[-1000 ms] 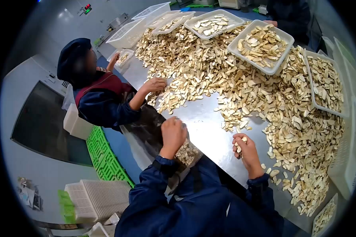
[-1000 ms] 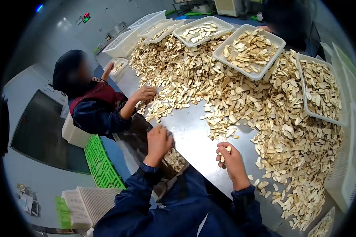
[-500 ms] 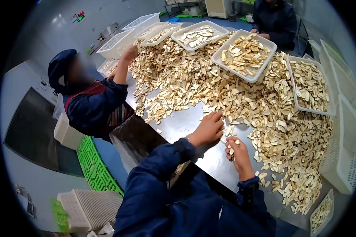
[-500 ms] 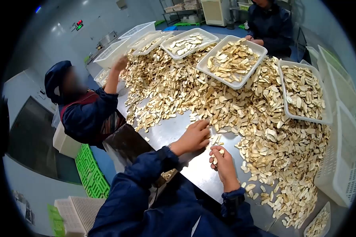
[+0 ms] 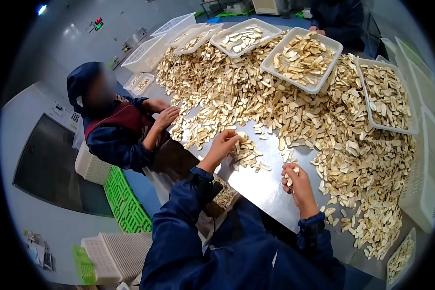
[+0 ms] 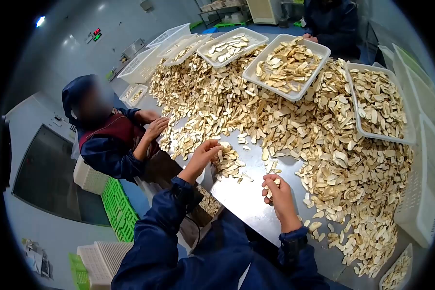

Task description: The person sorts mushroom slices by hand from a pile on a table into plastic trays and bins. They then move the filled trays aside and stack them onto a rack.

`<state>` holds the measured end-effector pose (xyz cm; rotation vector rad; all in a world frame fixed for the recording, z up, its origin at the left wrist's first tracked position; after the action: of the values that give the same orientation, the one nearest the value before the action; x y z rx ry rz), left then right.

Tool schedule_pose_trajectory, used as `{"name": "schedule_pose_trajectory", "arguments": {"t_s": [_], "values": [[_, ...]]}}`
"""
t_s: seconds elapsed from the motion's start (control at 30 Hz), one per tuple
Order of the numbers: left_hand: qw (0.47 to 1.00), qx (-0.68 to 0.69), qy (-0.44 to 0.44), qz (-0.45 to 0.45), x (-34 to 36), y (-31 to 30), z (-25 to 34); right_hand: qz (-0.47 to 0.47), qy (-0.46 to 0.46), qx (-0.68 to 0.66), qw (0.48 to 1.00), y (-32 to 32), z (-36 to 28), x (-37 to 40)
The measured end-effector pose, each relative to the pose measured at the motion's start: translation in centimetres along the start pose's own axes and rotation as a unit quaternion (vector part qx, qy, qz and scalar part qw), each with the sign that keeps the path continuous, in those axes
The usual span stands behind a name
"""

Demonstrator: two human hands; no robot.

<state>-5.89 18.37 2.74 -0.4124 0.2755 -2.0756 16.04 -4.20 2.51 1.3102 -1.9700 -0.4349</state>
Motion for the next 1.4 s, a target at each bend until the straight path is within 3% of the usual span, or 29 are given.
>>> {"name": "schedule_pose_trajectory", "arguments": {"t_s": [0.1, 0.2, 0.3, 0.33, 0.43, 0.47, 0.5, 0.57, 0.7, 0.87, 0.97, 1.0, 1.1, 1.27, 1.4], "values": [[0.999, 0.035, -0.011, -0.005, 0.6, -0.9, -1.1, -0.003, 0.001, 0.002, 1.000, -0.1, 0.3, -0.2], [0.994, -0.107, 0.018, 0.001, 1.0, -1.2, -2.0, -0.003, 0.006, 0.005, 1.000, 0.1, 0.2, -0.1], [0.953, -0.278, 0.063, 0.104, 1.5, -0.7, 0.0, -0.003, 0.006, 0.005, 1.000, 0.1, 0.3, -0.2], [0.926, -0.327, 0.136, 0.133, 0.8, -0.5, -0.7, -0.003, 0.006, 0.006, 1.000, 0.1, 0.3, -0.2], [0.901, -0.349, 0.204, 0.160, 0.6, 1.6, 0.6, -0.005, 0.000, 0.005, 1.000, 0.1, 0.2, -0.1], [0.923, -0.340, 0.151, 0.095, 0.3, 2.2, 0.9, -0.004, 0.001, 0.007, 1.000, 0.1, 0.2, -0.1], [0.937, -0.298, 0.169, 0.070, 0.4, 2.6, 0.8, -0.004, 0.002, 0.008, 1.000, 0.1, 0.2, -0.1], [0.961, -0.226, 0.153, 0.045, 0.5, 3.0, 0.5, -0.006, 0.000, 0.007, 1.000, 0.0, 0.1, -0.1], [0.971, -0.214, 0.101, 0.035, 1.4, 1.2, 0.6, -0.009, 0.004, 0.005, 1.000, 0.2, 0.2, -0.1], [0.904, -0.398, 0.104, 0.117, 1.0, -1.5, -1.0, -0.006, 0.004, 0.011, 1.000, 0.3, 0.1, 0.0], [0.898, -0.369, 0.180, 0.156, -0.1, -1.0, -0.8, -0.007, 0.005, 0.019, 1.000, 0.4, 0.2, -0.1], [0.912, -0.348, 0.161, 0.145, -0.2, -0.4, 0.4, -0.004, 0.006, 0.022, 1.000, 0.4, 0.2, 0.0], [0.855, -0.389, 0.304, 0.158, -0.8, 1.4, 1.9, -0.003, 0.003, 0.022, 1.000, 0.4, 0.2, 0.0], [0.865, -0.406, 0.279, 0.094, -0.8, 1.9, 2.0, 0.000, 0.002, 0.014, 1.000, 0.4, 0.0, 0.1], [0.961, -0.242, 0.119, 0.059, -0.2, 0.5, 0.5, -0.002, 0.005, 0.019, 1.000, 0.3, 0.3, -0.2]]}}
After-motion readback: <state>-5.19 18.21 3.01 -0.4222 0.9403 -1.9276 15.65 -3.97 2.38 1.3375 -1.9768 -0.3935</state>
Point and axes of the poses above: each hand's wrist, its own x-axis away from the middle knuckle, its own y-axis out of the palm, z = x × y, the point moved 3 cm from there along -x, towards the middle knuckle, and after that the axes turned 12 degrees about -x, right-handed, at the moved point
